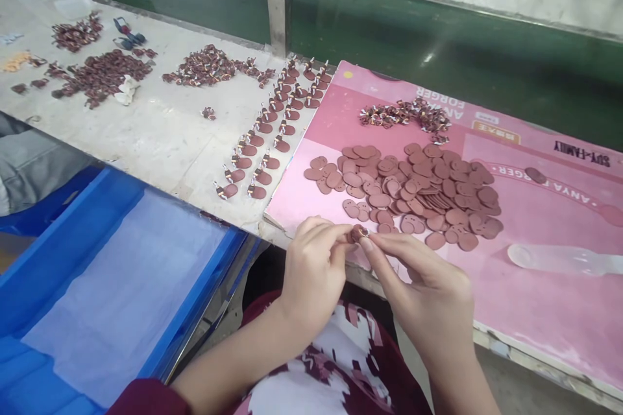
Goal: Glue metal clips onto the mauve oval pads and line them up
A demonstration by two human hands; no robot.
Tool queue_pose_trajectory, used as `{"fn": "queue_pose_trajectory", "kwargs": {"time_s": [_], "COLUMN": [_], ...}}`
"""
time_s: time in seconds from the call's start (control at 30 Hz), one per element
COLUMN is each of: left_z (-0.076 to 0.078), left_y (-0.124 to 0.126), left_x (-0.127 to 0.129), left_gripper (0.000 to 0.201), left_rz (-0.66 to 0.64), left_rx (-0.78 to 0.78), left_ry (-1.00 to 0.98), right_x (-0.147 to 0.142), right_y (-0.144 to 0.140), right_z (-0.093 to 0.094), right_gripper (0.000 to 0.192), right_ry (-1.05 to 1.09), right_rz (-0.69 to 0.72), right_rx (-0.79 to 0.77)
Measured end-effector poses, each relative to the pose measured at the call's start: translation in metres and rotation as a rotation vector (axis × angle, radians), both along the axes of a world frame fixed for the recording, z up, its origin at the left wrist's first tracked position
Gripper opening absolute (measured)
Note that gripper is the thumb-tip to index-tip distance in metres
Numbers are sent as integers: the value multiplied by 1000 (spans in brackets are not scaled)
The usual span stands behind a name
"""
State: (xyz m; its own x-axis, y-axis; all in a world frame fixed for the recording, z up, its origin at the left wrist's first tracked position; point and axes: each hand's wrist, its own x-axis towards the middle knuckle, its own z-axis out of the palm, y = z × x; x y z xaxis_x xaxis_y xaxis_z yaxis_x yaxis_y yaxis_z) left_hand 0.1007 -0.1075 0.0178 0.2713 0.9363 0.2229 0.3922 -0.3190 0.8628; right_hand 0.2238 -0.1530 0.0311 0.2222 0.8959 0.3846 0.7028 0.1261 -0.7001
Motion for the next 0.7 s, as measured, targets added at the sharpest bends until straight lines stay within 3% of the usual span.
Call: {"fn": "queue_pose_trajectory", "kwargs": {"time_s": [0.7], "left_z": [5], "left_y": [-3], "left_x": [1], "left_gripper": [33], "left_rz": [8], "left_rx": [-65], "left_ry": [-65], "right_x": [3], "right_y": [-5], "right_z": [6], "right_gripper": [7], "right_ry": [166], "right_rz": [-29], "right_rx": [-89]}}
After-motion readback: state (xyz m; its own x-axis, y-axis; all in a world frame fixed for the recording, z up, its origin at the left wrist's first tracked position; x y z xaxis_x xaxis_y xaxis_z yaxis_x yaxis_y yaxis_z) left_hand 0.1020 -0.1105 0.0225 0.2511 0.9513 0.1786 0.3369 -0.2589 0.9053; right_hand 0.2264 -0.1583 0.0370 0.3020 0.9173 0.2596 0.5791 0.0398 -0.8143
